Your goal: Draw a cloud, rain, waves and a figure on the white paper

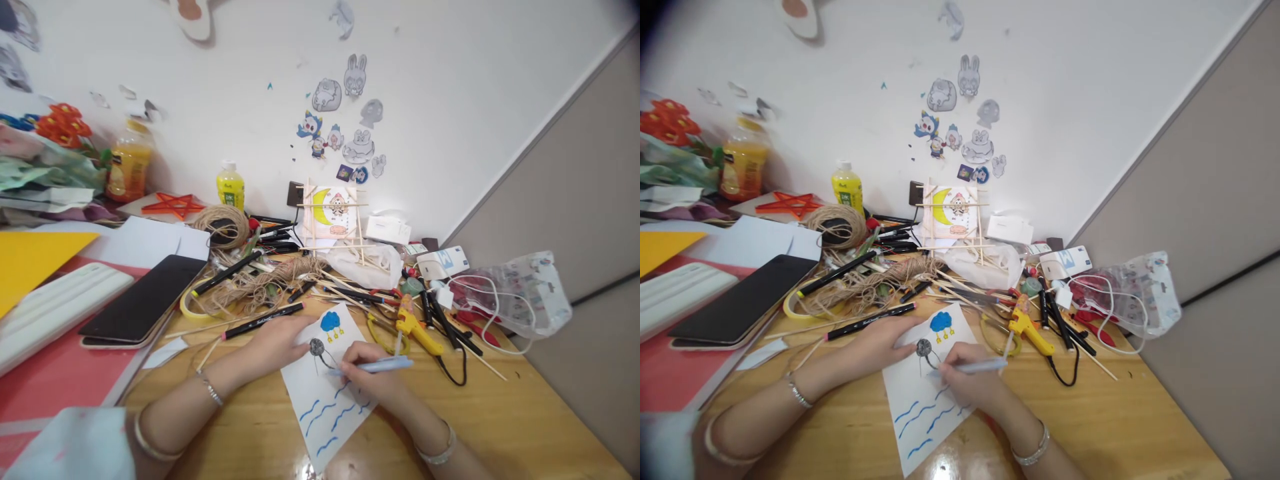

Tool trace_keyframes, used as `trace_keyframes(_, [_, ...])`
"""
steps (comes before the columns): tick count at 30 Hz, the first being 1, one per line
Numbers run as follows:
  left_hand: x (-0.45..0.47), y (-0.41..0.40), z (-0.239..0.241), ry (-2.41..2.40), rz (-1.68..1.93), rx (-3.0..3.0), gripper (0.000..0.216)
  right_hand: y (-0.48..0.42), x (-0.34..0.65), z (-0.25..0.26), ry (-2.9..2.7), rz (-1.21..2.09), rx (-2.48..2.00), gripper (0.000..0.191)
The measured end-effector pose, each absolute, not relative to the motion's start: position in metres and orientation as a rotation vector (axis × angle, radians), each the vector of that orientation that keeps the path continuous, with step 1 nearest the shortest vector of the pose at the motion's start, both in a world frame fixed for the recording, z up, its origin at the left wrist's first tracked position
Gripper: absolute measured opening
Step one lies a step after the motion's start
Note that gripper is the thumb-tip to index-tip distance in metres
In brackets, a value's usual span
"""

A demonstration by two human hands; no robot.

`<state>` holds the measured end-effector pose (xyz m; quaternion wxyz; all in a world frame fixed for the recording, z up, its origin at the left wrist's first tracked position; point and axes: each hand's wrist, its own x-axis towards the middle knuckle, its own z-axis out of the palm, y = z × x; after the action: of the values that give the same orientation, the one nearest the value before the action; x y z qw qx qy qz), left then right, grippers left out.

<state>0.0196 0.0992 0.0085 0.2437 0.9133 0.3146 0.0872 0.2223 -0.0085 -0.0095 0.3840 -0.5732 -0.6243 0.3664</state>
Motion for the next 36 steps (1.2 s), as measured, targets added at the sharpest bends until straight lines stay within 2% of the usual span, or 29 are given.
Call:
trace_keyframes(8, [0.019,0.095,0.012,0.875,0.245,2.499,0.049,-0.004,0.215,-0.021,-1.769,0.747,-1.558,0.028])
trace_keyframes(13, [0.019,0.095,0.013,0.871,0.247,2.502,0.049,-0.005,0.213,-0.02,-1.794,0.761,-1.576,0.023])
trace_keyframes(36, [0.019,0.097,0.011,0.865,0.227,2.514,0.05,-0.004,0.217,-0.024,-1.789,0.778,-1.545,0.025])
